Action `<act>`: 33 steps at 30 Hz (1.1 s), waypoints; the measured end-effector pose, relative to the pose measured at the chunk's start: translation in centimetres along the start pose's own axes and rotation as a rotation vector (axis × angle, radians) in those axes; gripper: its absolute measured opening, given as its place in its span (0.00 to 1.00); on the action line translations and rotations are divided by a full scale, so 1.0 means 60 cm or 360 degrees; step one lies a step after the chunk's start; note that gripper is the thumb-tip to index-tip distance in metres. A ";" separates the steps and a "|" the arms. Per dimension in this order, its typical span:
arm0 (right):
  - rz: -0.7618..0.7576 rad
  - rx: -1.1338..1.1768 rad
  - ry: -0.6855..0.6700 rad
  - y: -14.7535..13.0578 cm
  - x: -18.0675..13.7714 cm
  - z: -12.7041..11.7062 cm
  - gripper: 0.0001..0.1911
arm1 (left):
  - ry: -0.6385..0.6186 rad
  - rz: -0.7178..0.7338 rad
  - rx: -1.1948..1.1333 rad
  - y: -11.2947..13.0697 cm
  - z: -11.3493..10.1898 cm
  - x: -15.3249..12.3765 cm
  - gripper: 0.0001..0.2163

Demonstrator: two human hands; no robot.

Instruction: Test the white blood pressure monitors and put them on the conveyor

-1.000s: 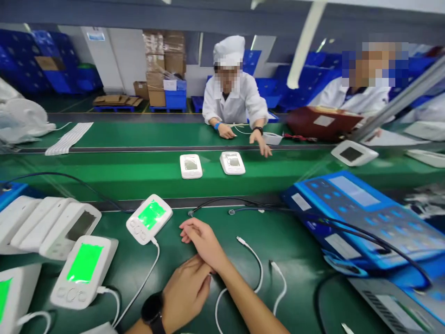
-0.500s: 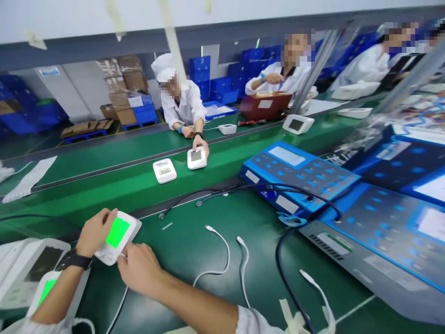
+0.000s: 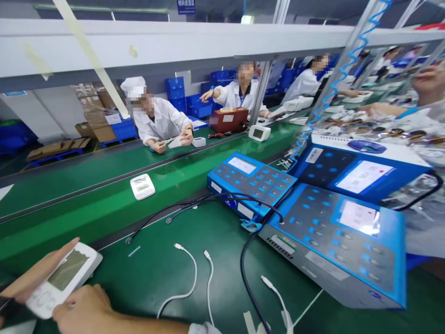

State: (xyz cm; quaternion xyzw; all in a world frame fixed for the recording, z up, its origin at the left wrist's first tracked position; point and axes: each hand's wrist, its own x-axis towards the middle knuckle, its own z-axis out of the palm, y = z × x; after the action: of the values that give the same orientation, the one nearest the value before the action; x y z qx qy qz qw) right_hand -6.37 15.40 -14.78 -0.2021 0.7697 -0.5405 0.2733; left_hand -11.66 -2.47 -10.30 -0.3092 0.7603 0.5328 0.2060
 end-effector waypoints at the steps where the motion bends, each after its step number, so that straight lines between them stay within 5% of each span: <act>1: -0.0011 -0.0033 0.0024 0.001 -0.001 0.004 0.13 | -0.0016 -0.0017 -0.0042 0.001 -0.006 0.001 0.31; 4: -0.0096 -0.0149 0.0062 0.008 -0.004 0.014 0.15 | 0.0208 0.0142 0.0038 0.011 -0.029 0.005 0.26; 8: -0.0299 -0.0342 0.0033 0.022 -0.005 0.026 0.21 | 0.0938 0.0942 0.0719 0.023 -0.027 -0.008 0.26; 11: -0.0455 -0.0563 0.0010 0.027 -0.005 0.033 0.22 | 0.0752 0.1421 0.1465 0.017 0.011 -0.022 0.30; 14: -0.0551 -0.0710 -0.0004 0.026 -0.008 0.034 0.20 | 0.0519 0.1289 0.1894 0.013 0.046 -0.021 0.30; 23: -0.0512 -0.0712 -0.0039 0.011 -0.026 0.018 0.14 | 0.0445 0.0976 0.1903 0.060 0.089 -0.040 0.19; 27: -0.0485 -0.0672 -0.0068 0.011 -0.027 0.018 0.12 | 0.0481 0.1093 0.1802 0.131 0.109 -0.028 0.18; 33: -0.0580 -0.0630 -0.0101 0.042 -0.024 0.031 0.11 | 0.0674 0.0994 0.1629 0.243 0.160 0.088 0.20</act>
State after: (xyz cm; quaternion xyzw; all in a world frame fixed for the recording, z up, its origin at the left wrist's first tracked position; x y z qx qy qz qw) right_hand -4.11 15.80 -17.36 -0.4036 0.8023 -0.4132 0.1505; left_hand -25.69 8.71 -7.11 -0.0340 0.9973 0.0640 0.0078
